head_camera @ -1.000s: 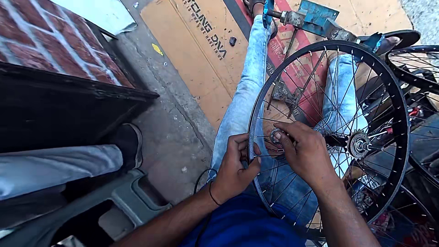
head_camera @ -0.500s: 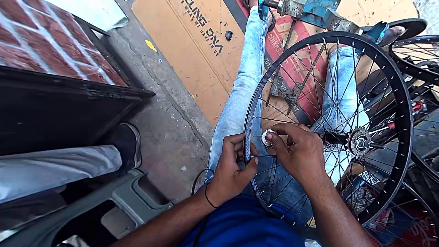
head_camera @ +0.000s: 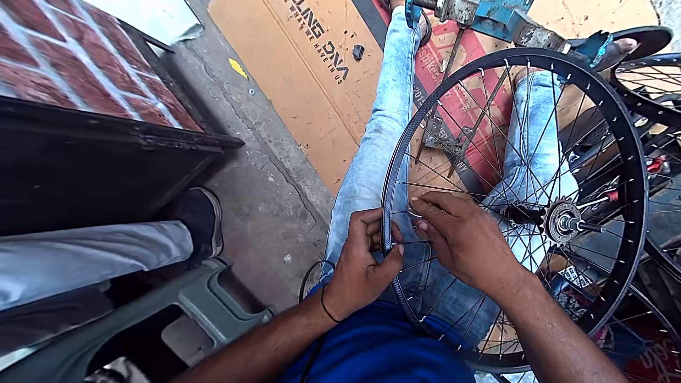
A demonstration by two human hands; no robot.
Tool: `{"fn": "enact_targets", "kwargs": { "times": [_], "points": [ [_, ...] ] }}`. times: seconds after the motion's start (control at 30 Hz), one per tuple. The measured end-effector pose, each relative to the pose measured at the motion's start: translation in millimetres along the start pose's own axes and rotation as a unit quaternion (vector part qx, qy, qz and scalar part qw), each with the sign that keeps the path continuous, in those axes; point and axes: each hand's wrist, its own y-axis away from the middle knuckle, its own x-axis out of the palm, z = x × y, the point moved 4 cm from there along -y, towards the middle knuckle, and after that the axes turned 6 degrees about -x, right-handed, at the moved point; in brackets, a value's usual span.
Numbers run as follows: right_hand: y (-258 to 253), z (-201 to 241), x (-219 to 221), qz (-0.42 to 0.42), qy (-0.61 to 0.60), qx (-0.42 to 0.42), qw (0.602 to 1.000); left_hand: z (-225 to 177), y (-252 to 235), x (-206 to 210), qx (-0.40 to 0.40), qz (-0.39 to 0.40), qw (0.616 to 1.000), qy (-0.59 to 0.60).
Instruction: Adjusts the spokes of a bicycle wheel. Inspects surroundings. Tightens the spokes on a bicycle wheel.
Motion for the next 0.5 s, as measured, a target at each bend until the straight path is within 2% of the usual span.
{"fn": "enact_targets", "kwargs": {
  "times": [0.1,0.17,0.23,0.37,0.5],
  "points": [
    [-7.6,-6.0,-4.1,-0.018,-0.108,-0.02,0.994,0.3,-0.3,-0.1,0.006,0.002,1.0,0.003],
    [-10.6,-10.7,-1.7,-0.053,-0.201,0.012,0.978,-0.2,0.2,-0.5,0.008,0.004,1.0,0.001],
    [-12.8,-13.5,0.2,-0.085,-0.244,0.033,0.966,0.1,-1.1,-0.4,0.011,0.002,1.0,-0.001],
    [-14.1,1.5,4.8,-0.109,-0.088,-0.026,0.99,3.9,-2.4,-1.9,0.006,-0.009,1.0,-0.008],
    [-16.3,13.3,10.8,-0.056,0.041,-0.08,0.994,6.5,-0.7,-2.7,0.001,-0.012,1.0,-0.011]
  ]
}}
